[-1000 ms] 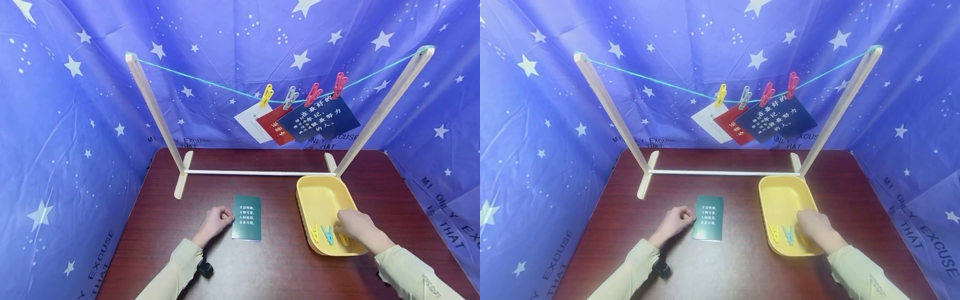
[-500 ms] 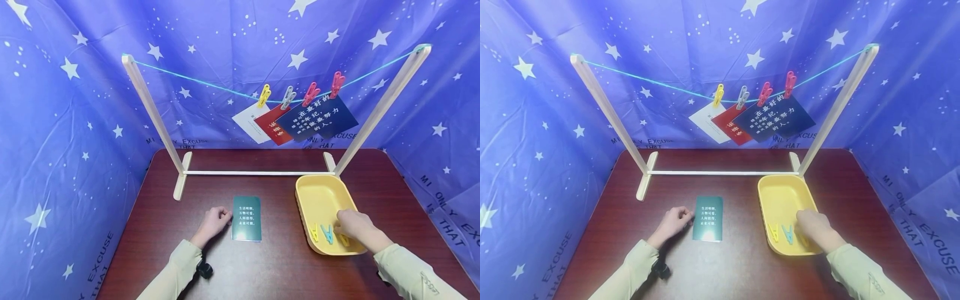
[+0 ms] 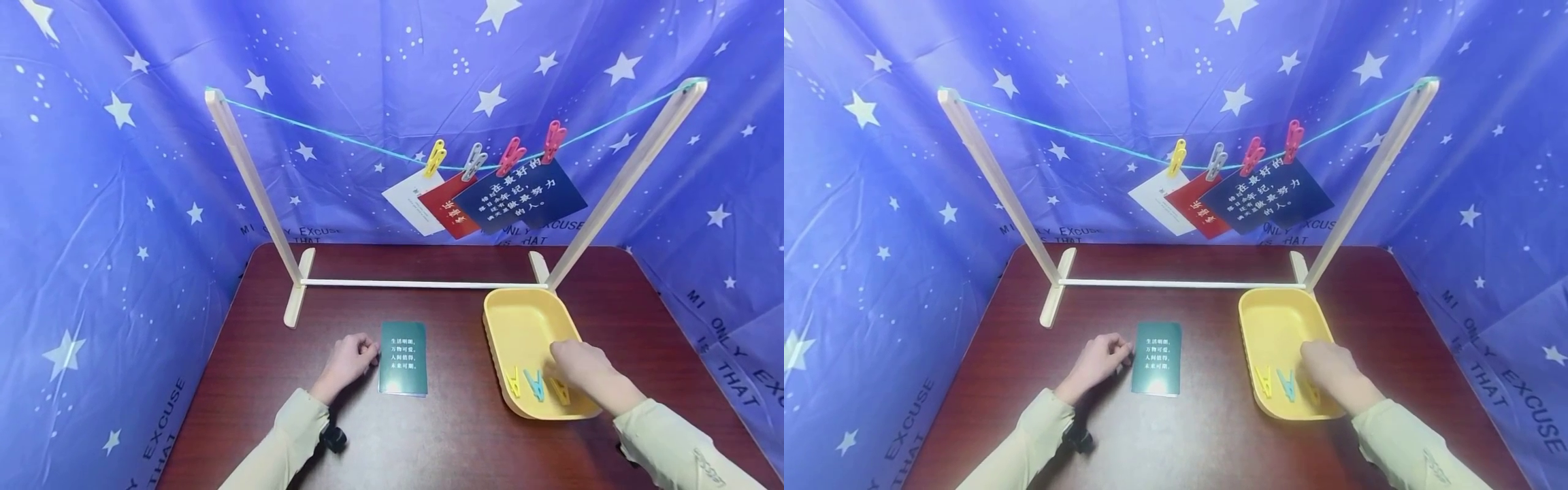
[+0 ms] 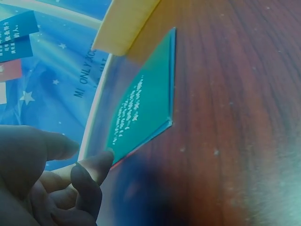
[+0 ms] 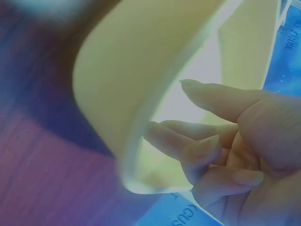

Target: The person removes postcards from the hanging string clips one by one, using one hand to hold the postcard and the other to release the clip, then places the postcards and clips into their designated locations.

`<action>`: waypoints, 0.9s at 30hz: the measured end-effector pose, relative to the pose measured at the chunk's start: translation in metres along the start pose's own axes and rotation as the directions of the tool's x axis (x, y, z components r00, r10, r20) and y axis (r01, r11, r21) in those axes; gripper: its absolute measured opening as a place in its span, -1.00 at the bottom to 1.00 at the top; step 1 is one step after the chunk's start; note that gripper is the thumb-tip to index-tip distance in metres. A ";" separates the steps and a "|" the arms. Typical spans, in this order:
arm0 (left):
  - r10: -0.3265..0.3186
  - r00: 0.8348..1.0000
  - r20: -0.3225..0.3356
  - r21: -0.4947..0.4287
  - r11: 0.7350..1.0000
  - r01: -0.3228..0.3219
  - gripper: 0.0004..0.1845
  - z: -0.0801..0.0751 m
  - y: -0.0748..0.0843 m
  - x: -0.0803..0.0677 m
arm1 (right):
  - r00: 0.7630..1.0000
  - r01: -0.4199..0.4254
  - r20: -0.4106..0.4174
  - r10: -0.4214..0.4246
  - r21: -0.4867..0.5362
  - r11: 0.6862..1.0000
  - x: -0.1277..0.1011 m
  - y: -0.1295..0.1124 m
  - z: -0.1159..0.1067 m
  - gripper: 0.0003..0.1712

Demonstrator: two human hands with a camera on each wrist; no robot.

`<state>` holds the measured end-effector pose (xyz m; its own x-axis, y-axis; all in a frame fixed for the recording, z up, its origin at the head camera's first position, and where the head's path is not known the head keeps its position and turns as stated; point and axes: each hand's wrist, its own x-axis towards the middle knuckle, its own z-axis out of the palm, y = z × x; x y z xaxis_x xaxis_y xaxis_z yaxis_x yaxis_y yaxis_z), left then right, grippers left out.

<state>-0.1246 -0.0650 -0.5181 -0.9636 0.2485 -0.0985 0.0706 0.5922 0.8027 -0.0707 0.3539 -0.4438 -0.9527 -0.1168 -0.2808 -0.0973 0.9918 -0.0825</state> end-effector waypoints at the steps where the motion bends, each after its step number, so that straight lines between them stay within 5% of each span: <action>1: 0.002 1.000 0.000 0.002 1.000 -0.002 -0.79 -0.001 0.001 0.000 | 1.000 0.006 -0.021 -0.007 -0.008 1.000 0.000 -0.001 -0.001 -0.71; 5: 0.028 0.999 -0.033 0.038 0.999 -0.026 -0.82 -0.006 0.005 0.004 | 0.986 0.068 -0.152 -0.075 -0.054 0.996 0.000 -0.007 -0.004 -0.66; 11: 0.056 0.993 -0.101 0.063 0.997 -0.050 -0.85 -0.012 0.016 0.013 | 0.910 0.183 -0.359 -0.208 -0.102 0.978 0.006 -0.024 -0.009 -0.61; 21: 0.144 0.968 -0.204 0.009 0.989 -0.145 -0.85 -0.023 0.039 0.030 | 0.829 0.278 -0.468 -0.305 -0.128 0.952 0.013 -0.060 -0.037 -0.75; 27: 0.213 0.935 -0.282 -0.138 0.956 -0.260 -0.84 -0.027 0.055 0.042 | 0.722 0.376 -0.547 -0.425 -0.206 0.903 0.020 -0.079 -0.058 -0.80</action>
<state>-0.1681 -0.0424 -0.4624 -0.9590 0.1427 0.2449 0.2821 0.3962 0.8738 -0.0992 0.2764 -0.3871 -0.8035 -0.4777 0.3551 -0.5054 0.8627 0.0169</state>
